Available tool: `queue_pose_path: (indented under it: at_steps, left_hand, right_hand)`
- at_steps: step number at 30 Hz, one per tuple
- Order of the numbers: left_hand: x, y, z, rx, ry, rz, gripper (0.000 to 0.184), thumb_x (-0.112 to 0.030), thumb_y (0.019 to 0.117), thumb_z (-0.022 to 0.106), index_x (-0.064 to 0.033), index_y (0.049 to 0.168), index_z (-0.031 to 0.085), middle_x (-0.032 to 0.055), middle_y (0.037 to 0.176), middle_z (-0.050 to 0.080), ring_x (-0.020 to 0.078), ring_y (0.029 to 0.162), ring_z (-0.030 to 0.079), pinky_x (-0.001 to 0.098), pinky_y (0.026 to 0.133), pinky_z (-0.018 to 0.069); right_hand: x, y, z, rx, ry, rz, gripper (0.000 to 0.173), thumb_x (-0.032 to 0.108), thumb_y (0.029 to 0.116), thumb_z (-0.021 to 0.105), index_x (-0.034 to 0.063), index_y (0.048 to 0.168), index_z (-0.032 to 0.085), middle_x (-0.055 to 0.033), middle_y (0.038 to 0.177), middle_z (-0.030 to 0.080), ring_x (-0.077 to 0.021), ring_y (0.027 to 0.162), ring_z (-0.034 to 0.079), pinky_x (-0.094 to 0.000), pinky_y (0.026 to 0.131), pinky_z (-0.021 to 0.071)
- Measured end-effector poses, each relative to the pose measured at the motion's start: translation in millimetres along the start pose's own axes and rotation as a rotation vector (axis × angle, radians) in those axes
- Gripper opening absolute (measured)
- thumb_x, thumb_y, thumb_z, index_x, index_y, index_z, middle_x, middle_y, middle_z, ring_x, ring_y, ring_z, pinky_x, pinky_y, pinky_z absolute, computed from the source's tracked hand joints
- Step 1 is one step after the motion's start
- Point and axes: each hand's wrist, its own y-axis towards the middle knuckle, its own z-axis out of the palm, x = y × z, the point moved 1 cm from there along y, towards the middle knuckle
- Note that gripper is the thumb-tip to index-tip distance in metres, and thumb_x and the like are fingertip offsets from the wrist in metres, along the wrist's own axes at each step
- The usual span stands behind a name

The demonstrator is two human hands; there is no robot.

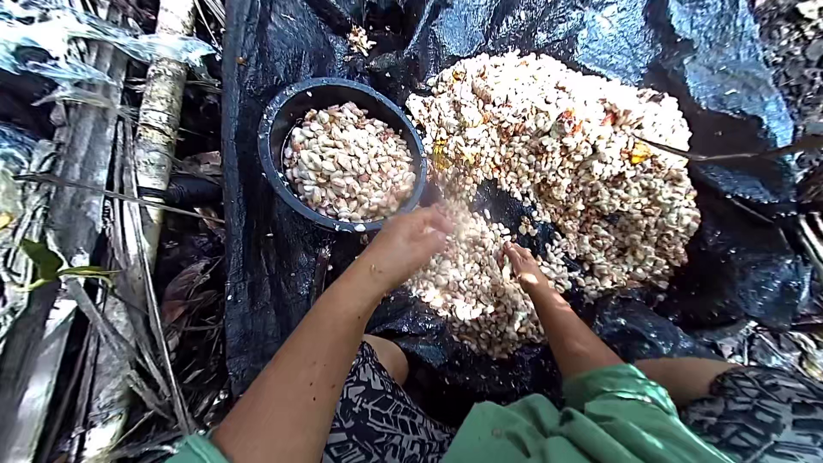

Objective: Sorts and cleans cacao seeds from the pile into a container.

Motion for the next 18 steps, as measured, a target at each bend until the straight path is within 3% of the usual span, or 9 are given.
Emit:
queue_pose_path:
  at_steps: [2,3,5,6,8,10,12,15,18]
  left_hand:
    - [-1,7,-1,0.029,0.052,-0.042,0.020,-0.017,0.1052,0.057,-0.0065,0.121,0.065,0.0108,0.097,0.067,0.0162,0.073,0.059,0.0359,0.069,0.0510]
    - [0,11,0,0.036,0.070,-0.050,0.021,-0.019,0.1045,0.059,-0.0059,0.120,0.066,0.0110,0.097,0.067,0.0166,0.075,0.059,0.0368,0.071,0.0507]
    - [-4,14,5,0.075,0.127,-0.068,0.026,-0.024,0.1049,0.059,-0.0043,0.121,0.066,0.0123,0.098,0.066,0.0180,0.077,0.059,0.0386,0.074,0.0505]
    - [-8,14,7,0.103,0.154,-0.073,0.028,-0.026,0.1054,0.058,-0.0032,0.121,0.066,0.0132,0.099,0.066,0.0193,0.079,0.059,0.0402,0.077,0.0505]
    - [-12,14,11,0.146,0.188,-0.063,0.031,-0.029,0.1067,0.056,-0.0014,0.118,0.066,0.0126,0.096,0.065,0.0183,0.077,0.058,0.0392,0.076,0.0496]
    - [-13,14,13,0.152,0.162,-0.024,0.029,-0.027,0.1071,0.054,-0.0013,0.109,0.068,0.0068,0.085,0.062,0.0120,0.070,0.054,0.0322,0.069,0.0472]
    - [-15,13,11,0.155,0.111,-0.002,0.026,-0.025,0.1067,0.054,-0.0041,0.102,0.069,0.0006,0.080,0.061,0.0056,0.064,0.051,0.0248,0.063,0.0446]
    - [-18,7,10,0.245,0.093,0.001,0.023,-0.022,0.1054,0.057,-0.0025,0.104,0.068,-0.0008,0.079,0.060,0.0038,0.064,0.050,0.0232,0.062,0.0433]
    - [-22,6,15,0.340,0.113,-0.017,0.024,-0.023,0.1056,0.057,-0.0014,0.111,0.066,-0.0010,0.083,0.061,0.0030,0.067,0.052,0.0224,0.066,0.0454]
  right_hand:
    - [37,-4,11,0.090,0.313,-0.191,0.043,0.031,0.1098,0.030,0.0031,0.103,0.062,0.0022,0.081,0.063,-0.0061,0.069,0.059,-0.0261,0.066,0.0533]
    - [56,-8,17,0.161,0.429,-0.285,0.043,0.041,0.1077,0.037,0.0065,0.106,0.062,0.0030,0.083,0.065,-0.0064,0.070,0.061,-0.0263,0.067,0.0541]
    - [90,-20,27,0.325,0.562,-0.446,0.055,0.065,0.0919,0.063,0.0172,0.119,0.061,0.0037,0.088,0.066,-0.0057,0.070,0.060,-0.0236,0.062,0.0509]
    - [104,-27,31,0.405,0.608,-0.504,0.060,0.062,0.0852,0.073,0.0219,0.126,0.058,0.0030,0.090,0.066,-0.0050,0.067,0.058,-0.0216,0.057,0.0488]
    - [129,-44,39,0.475,0.681,-0.591,0.053,0.048,0.0849,0.080,0.0265,0.127,0.057,0.0045,0.082,0.065,-0.0019,0.059,0.055,-0.0185,0.051,0.0459]
    - [144,-54,47,0.467,0.766,-0.641,0.038,0.041,0.0892,0.078,0.0254,0.121,0.063,0.0081,0.070,0.063,0.0010,0.051,0.053,-0.0160,0.048,0.0452]
    - [151,-58,53,0.409,0.820,-0.606,0.030,0.047,0.0899,0.075,0.0235,0.107,0.067,0.0110,0.063,0.059,0.0026,0.046,0.050,-0.0151,0.044,0.0437]
    - [152,-55,61,0.270,0.844,-0.464,0.040,0.062,0.0941,0.061,0.0218,0.087,0.062,0.0114,0.056,0.053,0.0014,0.043,0.045,-0.0170,0.042,0.0395]
    - [152,-48,69,0.209,0.865,-0.495,0.049,0.059,0.1028,0.045,0.0217,0.074,0.058,0.0115,0.055,0.049,0.0005,0.046,0.044,-0.0181,0.047,0.0376]
